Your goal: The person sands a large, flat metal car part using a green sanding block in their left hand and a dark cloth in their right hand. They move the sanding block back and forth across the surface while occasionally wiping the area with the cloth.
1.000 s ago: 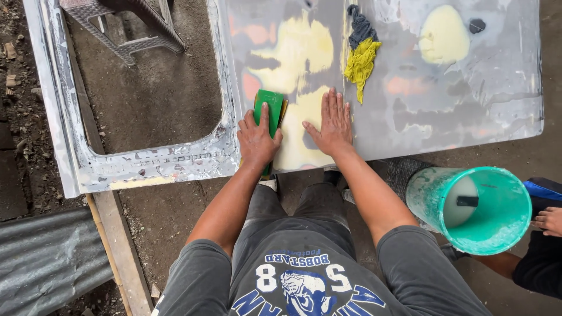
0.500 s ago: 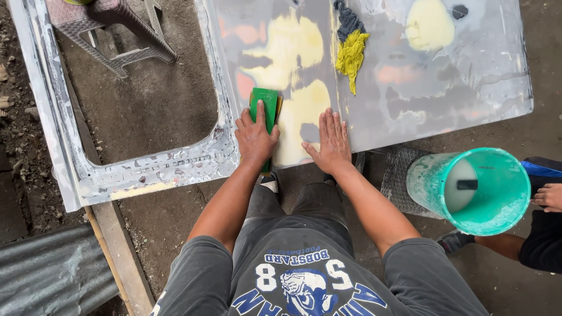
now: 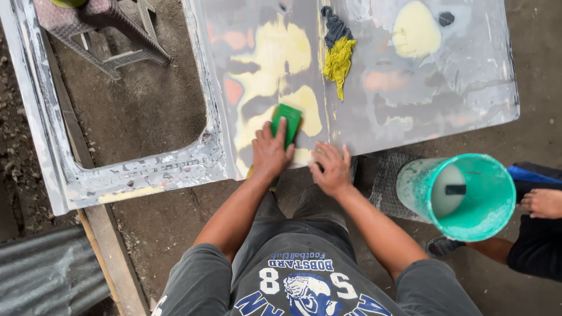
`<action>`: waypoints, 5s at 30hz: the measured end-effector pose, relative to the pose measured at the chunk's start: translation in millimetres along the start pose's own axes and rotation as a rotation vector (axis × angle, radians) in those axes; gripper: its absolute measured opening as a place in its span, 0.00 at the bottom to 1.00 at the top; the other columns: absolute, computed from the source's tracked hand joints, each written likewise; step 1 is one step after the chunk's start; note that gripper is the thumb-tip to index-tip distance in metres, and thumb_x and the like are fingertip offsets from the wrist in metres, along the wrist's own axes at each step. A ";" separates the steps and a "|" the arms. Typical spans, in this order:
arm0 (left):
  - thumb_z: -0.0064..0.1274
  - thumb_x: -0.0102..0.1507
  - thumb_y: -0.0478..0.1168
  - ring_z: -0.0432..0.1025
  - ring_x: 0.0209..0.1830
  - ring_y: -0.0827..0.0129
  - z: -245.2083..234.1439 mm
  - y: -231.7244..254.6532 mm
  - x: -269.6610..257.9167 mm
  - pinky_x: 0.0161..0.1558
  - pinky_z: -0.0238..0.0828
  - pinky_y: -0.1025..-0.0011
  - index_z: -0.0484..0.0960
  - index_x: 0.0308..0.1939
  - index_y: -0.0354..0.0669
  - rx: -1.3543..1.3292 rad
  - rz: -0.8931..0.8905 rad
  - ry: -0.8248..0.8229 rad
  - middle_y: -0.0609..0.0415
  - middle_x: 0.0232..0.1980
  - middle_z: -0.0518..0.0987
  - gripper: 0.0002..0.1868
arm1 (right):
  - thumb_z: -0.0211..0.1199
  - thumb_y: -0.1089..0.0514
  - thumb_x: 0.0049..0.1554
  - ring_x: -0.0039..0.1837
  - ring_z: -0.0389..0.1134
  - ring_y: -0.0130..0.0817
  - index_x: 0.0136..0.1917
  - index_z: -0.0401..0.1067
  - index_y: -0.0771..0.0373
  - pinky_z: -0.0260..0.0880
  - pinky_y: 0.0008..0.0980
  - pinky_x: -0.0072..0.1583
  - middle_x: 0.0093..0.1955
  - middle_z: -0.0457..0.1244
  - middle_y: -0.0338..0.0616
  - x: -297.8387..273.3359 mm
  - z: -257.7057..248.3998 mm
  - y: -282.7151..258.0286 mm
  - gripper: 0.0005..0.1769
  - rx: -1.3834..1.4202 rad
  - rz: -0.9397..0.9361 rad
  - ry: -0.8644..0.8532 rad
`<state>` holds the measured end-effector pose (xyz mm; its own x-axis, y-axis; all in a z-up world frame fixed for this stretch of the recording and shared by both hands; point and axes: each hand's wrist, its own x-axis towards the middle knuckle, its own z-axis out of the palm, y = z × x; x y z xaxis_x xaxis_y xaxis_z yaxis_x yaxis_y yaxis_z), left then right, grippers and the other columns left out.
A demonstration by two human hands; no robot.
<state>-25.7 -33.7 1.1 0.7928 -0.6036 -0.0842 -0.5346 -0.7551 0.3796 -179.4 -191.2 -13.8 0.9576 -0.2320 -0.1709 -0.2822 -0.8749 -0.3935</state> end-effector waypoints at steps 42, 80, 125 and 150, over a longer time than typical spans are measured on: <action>0.57 0.60 0.54 0.65 0.53 0.41 47.0 125.3 33.3 0.50 0.65 0.46 0.58 0.77 0.50 -0.047 -0.389 0.015 0.31 0.69 0.60 0.44 | 0.56 0.42 0.64 0.79 0.48 0.55 0.81 0.58 0.60 0.45 0.57 0.75 0.84 0.46 0.52 123.7 -50.6 140.2 0.37 -0.088 -0.170 0.254; 0.56 0.62 0.55 0.64 0.58 0.42 38.9 118.5 82.7 0.53 0.64 0.46 0.59 0.78 0.52 0.007 -0.422 0.140 0.34 0.69 0.63 0.42 | 0.57 0.44 0.63 0.79 0.48 0.55 0.81 0.57 0.58 0.43 0.56 0.75 0.84 0.46 0.51 125.2 -53.9 138.6 0.37 -0.089 -0.185 0.263; 0.57 0.61 0.54 0.65 0.56 0.40 37.9 128.3 61.4 0.52 0.65 0.45 0.59 0.77 0.51 -0.017 -0.431 0.182 0.32 0.70 0.62 0.43 | 0.59 0.45 0.62 0.79 0.49 0.53 0.78 0.62 0.57 0.44 0.55 0.76 0.83 0.49 0.47 126.5 -53.7 137.7 0.35 -0.074 -0.183 0.262; 0.59 0.60 0.54 0.65 0.56 0.41 43.5 130.4 58.4 0.54 0.65 0.45 0.60 0.77 0.52 -0.006 -0.437 0.207 0.33 0.67 0.64 0.43 | 0.60 0.47 0.62 0.72 0.54 0.53 0.69 0.70 0.54 0.50 0.56 0.70 0.76 0.56 0.45 121.1 -51.6 137.3 0.24 -0.060 -0.194 0.344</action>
<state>-61.9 -178.6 5.6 0.9847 -0.1662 -0.0517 -0.1374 -0.9248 0.3548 -99.2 -361.3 -41.9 0.9592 -0.1796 0.2184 -0.0996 -0.9374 -0.3336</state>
